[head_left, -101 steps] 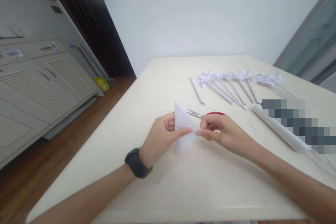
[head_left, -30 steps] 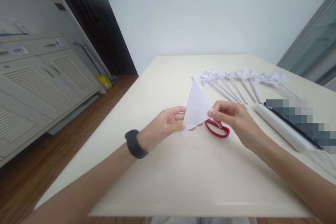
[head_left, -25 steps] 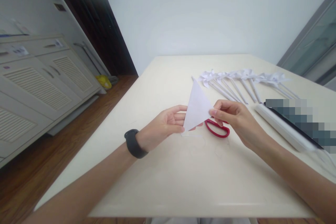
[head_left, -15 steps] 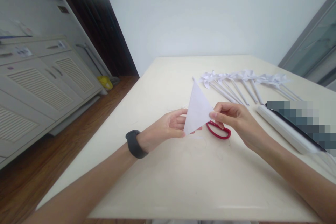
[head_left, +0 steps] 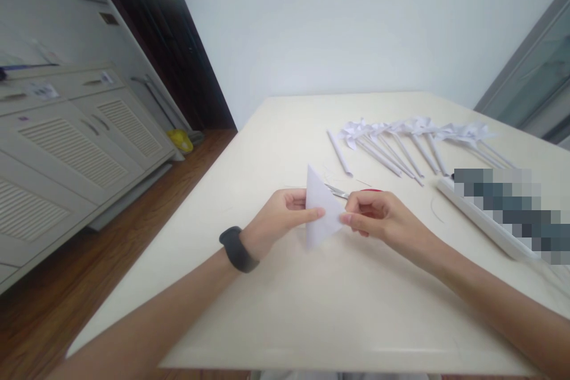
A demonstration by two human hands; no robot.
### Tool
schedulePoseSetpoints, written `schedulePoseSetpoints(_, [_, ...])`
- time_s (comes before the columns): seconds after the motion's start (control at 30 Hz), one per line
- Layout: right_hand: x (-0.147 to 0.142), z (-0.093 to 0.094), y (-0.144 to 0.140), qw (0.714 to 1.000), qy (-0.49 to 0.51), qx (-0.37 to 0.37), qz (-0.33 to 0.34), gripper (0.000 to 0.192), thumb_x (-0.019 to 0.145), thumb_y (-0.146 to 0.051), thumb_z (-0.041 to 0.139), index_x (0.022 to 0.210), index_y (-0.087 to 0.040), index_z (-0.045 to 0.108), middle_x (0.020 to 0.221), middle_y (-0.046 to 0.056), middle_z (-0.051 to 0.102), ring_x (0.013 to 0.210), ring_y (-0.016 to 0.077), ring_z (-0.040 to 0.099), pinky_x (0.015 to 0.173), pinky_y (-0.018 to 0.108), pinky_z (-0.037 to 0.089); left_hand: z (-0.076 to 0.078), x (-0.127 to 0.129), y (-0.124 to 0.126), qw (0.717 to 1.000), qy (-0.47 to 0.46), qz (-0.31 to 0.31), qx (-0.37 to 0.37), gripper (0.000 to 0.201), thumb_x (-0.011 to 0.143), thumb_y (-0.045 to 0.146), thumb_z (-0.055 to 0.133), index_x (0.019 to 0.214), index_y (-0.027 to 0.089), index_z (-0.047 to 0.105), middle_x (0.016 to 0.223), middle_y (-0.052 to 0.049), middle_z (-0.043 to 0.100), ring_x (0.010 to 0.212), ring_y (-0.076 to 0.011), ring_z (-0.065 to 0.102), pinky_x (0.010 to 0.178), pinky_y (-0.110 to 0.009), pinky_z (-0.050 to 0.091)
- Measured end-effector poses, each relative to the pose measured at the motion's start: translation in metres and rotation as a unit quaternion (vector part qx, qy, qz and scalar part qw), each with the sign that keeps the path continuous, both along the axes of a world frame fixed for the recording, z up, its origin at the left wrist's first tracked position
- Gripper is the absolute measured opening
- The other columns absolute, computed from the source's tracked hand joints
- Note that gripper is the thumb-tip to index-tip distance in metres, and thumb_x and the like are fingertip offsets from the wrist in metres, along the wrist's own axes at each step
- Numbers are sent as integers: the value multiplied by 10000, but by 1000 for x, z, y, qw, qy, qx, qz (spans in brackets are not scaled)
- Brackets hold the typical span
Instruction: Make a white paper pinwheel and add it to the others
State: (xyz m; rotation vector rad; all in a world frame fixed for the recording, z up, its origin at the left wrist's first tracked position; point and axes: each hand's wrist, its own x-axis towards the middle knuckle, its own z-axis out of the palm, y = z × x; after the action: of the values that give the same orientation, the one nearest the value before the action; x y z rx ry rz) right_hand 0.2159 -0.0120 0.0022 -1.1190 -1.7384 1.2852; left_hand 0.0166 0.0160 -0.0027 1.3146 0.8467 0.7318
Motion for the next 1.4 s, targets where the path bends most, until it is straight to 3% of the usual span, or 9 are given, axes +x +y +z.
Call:
schedulePoseSetpoints(0.17, [3,3,0,1000,4,-15,-17,244,787,-306,584,603,-173,493,560,-42,414,502,73,366,450,219,239,0,-5,8,1000,13,-4,14,304,723,249,661,998,122,666,977,-112,696,916,-245,625,805,-349,471])
schedulePoseSetpoints(0.43, [6,2,2,999,23,-31,-12,244,781,-308,589,602,-175,491,534,-47,416,487,70,349,445,219,222,6,-14,15,999,24,-37,12,312,719,225,656,1019,138,660,908,-99,712,780,-181,644,747,-309,481])
schedulePoseSetpoints(0.73, [5,2,1,999,25,-25,-12,231,772,-282,590,598,-172,486,546,-41,427,490,68,354,444,218,228,7,-12,11,999,9,-36,10,321,735,169,612,1054,148,631,956,-89,696,814,-181,640,788,-320,466])
schedulePoseSetpoints(0.93, [5,2,2,999,21,-28,-18,242,772,-308,587,601,-173,482,564,-36,430,503,75,367,436,215,225,6,-12,13,999,3,-36,36,203,785,196,514,912,124,655,927,-84,668,848,-188,609,807,-329,458])
schedulePoseSetpoints(1.1, [7,2,2,999,14,-26,-16,261,791,-332,574,607,-174,476,561,-42,427,508,74,372,444,215,231,10,-12,11,997,64,-17,48,119,717,262,643,704,150,602,734,-14,629,676,-131,569,622,-240,445])
schedulePoseSetpoints(1.23, [9,0,4,1000,7,-20,-14,257,800,-336,572,621,-174,485,564,-46,426,518,74,367,460,218,236,11,-13,13,997,71,-12,33,134,703,275,663,692,152,611,695,0,620,633,-112,551,581,-221,417])
schedulePoseSetpoints(1.4, [11,-2,5,1000,1,-17,-18,261,806,-339,567,622,-175,481,556,-47,412,512,77,350,457,224,225,8,-14,16,995,73,-24,65,121,726,260,650,704,143,627,703,-14,630,691,-123,565,674,-243,426])
